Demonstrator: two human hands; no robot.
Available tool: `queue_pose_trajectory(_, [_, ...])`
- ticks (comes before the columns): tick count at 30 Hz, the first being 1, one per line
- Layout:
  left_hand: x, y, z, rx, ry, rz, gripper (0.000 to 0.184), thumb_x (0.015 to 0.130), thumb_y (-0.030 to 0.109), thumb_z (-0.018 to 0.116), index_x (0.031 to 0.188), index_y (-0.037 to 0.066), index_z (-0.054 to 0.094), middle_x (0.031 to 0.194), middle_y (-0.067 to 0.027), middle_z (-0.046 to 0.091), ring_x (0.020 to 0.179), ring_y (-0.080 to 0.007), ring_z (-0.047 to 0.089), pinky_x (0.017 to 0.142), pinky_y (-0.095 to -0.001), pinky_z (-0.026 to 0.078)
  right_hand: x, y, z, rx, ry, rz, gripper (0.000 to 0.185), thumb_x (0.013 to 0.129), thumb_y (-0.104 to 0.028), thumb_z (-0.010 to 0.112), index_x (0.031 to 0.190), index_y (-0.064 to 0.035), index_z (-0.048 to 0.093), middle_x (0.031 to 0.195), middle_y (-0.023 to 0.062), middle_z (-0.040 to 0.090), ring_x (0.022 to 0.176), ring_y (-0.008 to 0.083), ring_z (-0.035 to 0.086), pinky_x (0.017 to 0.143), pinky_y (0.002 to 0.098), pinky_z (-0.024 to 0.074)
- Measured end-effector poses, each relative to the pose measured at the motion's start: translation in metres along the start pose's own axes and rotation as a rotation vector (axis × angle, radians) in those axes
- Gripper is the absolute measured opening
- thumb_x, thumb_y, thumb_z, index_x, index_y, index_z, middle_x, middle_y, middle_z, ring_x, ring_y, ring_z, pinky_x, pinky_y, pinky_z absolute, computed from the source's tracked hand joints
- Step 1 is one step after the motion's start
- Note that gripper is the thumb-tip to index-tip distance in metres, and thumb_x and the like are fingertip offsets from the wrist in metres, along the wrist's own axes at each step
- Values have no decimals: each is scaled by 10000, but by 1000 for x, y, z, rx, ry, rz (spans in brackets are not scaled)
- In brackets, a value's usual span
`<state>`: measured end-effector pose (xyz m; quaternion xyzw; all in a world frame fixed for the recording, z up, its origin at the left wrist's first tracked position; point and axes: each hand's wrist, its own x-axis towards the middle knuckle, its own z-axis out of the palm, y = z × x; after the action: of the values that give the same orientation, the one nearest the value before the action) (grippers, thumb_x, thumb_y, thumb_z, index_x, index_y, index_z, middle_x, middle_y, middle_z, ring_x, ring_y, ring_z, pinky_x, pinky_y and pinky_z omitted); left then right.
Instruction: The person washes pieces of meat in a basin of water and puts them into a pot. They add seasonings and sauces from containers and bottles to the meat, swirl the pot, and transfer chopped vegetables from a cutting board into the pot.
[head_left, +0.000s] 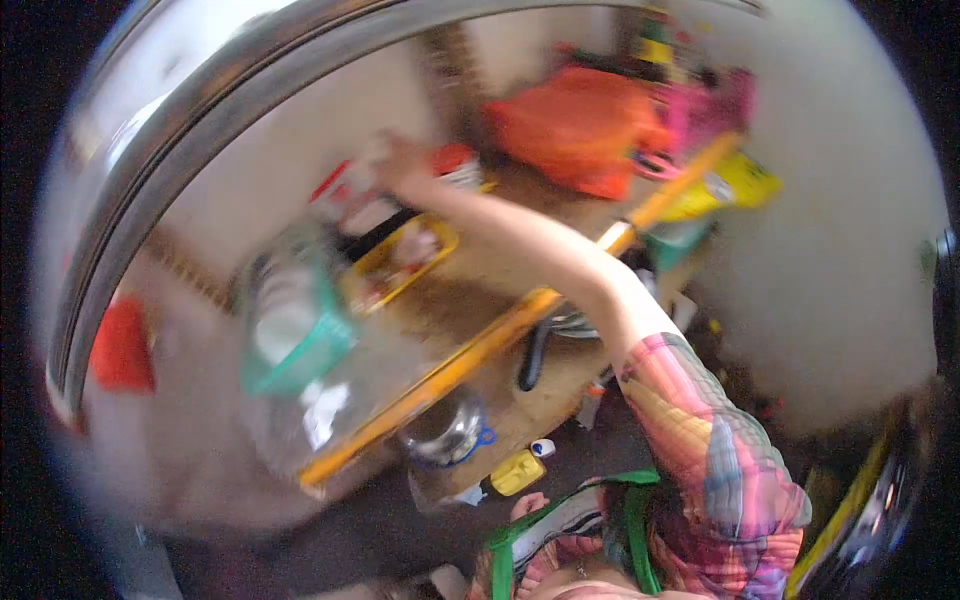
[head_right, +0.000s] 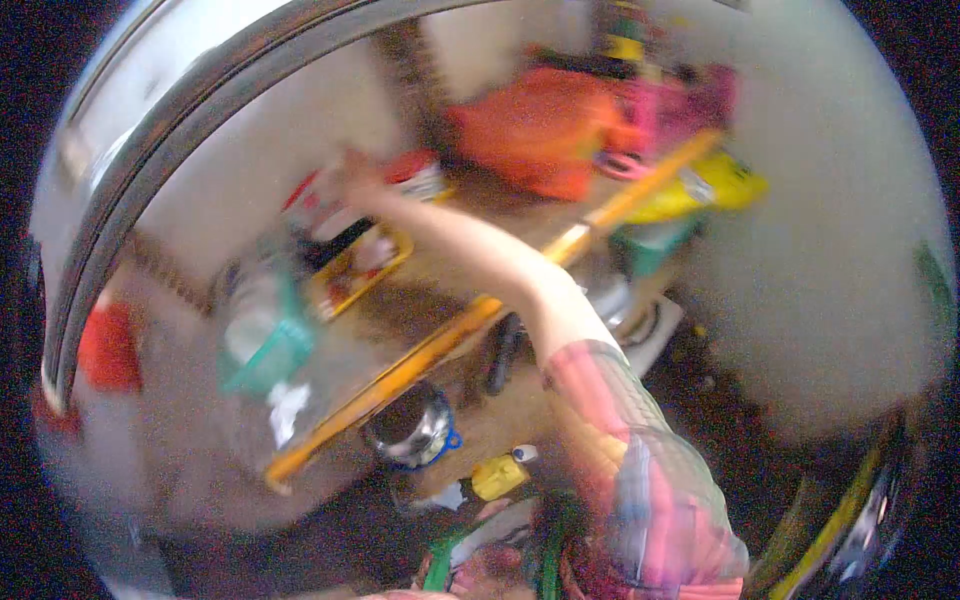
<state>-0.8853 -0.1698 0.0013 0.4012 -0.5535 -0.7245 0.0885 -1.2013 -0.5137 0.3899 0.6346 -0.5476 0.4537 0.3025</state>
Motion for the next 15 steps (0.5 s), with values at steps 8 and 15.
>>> queue_pose_trajectory(8, [104,42,62,448,-567,-7,305,884,216,583,1096,3,536,977,-111,619,813,-146,588,727,-281,486,-213,-65,-305,105,-27,-70,240,715,-102,588,950,-71,549,842,99,571,840,299,568,648,403,491])
queue_pose_trajectory(15, [64,96,239,767,-1178,133,267,881,185,589,1076,7,552,937,-85,627,759,-125,593,669,-245,484,-472,-182,-541,-520,226,1055,133,831,-163,546,853,-47,609,808,128,636,781,290,628,699,377,503])
